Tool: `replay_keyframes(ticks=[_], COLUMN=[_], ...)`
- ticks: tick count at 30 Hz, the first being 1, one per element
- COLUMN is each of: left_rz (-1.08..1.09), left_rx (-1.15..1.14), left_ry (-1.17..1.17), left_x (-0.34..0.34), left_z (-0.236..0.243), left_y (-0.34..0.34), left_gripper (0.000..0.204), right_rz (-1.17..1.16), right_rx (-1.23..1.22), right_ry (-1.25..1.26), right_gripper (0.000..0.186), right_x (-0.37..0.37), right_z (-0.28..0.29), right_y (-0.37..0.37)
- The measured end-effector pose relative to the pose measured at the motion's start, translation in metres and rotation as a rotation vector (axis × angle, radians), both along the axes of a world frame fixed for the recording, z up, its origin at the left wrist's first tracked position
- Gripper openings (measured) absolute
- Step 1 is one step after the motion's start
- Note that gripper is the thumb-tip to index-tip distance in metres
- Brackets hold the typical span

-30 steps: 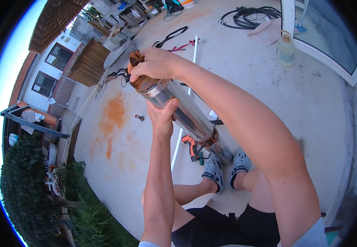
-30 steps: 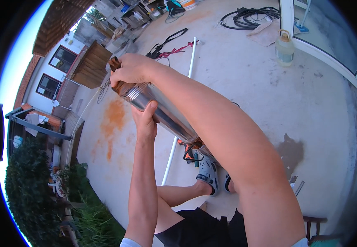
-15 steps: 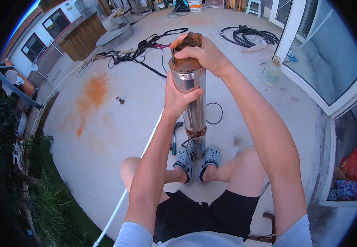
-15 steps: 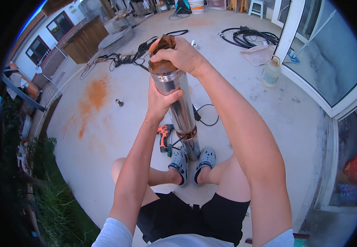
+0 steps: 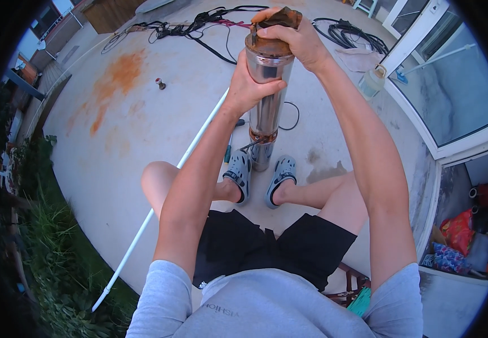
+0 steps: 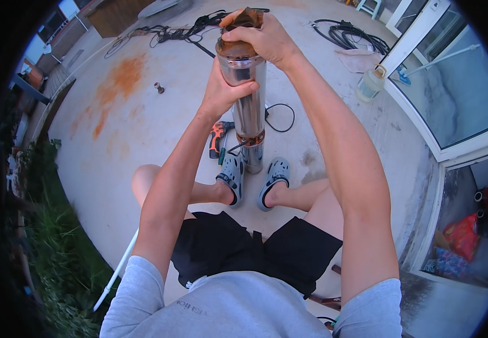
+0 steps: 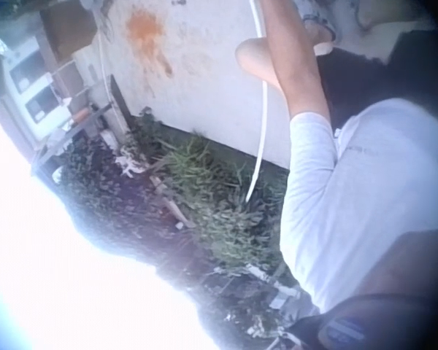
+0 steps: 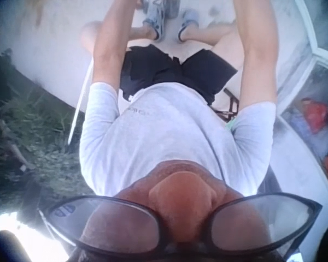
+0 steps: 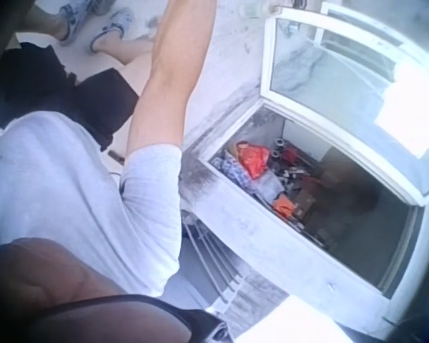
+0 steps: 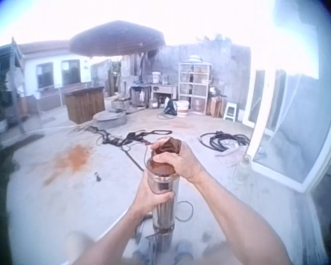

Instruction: The person aligns two cylindrical sections of a metal water pump, places a metal brace around the connection point, and threads a small bolt by hand to secure the band.

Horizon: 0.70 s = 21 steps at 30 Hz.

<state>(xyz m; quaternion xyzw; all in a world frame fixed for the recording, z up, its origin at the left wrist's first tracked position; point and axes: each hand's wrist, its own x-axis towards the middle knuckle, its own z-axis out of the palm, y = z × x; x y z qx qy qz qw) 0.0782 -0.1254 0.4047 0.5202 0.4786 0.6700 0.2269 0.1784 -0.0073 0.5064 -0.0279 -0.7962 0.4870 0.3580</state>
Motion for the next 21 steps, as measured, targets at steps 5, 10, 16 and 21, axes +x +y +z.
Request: replay_keyframes(ticks=[5, 10, 16, 21], left_rz=[0.085, 0.375, 0.310, 0.007], left_rx=[-0.130, -0.416, -0.997, -0.547], left_ry=[-0.025, -0.058, -0.170, -1.504], left_x=[0.004, 0.030, 0.087, 0.086], left_z=[-0.046, -0.158, -0.259, -0.264], left_y=[-0.028, -0.093, -0.134, -0.105], left_gripper=[0.123, 0.096, 0.060, 0.047], right_rz=[-0.016, 0.082, 0.042, 0.037], right_rx=[-0.001, -0.145, -0.080, -0.125], right_ry=[0.003, 0.048, 0.036, 0.022], right_gripper=[0.031, 0.017, 0.016, 0.015], right_x=[0.011, 0.003, 0.004, 0.006], right_z=[0.002, -0.002, 0.005, -0.003], right_y=[-0.005, 0.002, 0.011, 0.010])
